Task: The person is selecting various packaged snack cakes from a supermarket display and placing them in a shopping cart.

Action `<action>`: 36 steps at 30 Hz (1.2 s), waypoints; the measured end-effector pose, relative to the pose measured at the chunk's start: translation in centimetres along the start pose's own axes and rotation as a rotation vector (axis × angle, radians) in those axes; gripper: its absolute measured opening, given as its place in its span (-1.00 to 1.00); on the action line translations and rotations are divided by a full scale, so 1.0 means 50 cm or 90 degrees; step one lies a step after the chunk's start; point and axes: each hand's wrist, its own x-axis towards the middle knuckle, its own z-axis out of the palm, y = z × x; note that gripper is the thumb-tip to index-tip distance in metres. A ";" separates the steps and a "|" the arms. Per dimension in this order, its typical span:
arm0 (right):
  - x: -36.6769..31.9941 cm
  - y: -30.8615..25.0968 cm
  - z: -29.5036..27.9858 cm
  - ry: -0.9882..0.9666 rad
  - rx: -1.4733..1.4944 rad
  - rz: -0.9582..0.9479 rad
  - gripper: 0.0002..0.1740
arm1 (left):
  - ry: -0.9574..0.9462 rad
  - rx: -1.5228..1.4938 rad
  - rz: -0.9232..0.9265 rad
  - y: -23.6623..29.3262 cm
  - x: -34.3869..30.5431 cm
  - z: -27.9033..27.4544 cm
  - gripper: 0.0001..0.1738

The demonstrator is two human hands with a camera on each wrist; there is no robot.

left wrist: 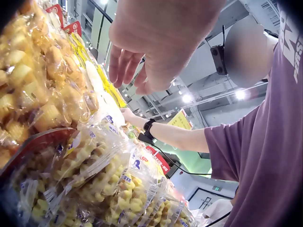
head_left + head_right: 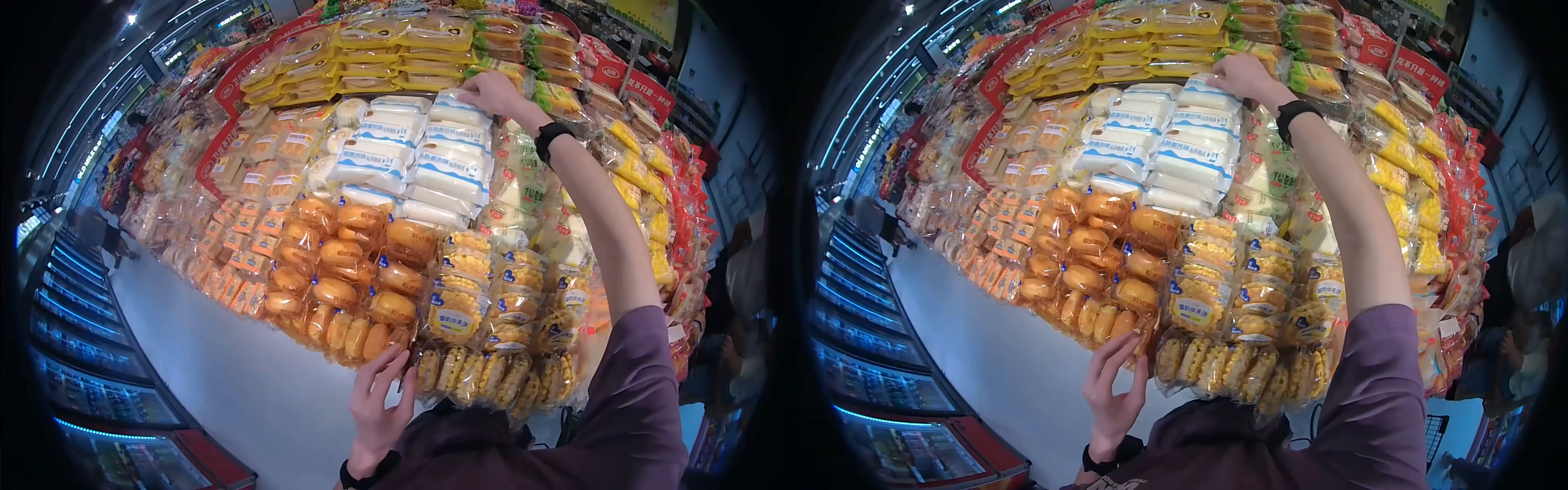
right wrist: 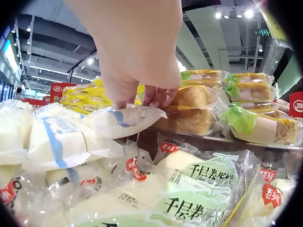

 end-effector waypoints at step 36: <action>-0.052 -0.091 0.034 -0.083 0.021 -0.049 -0.31 | 0.002 -0.046 0.027 0.014 -0.014 -0.020 -0.65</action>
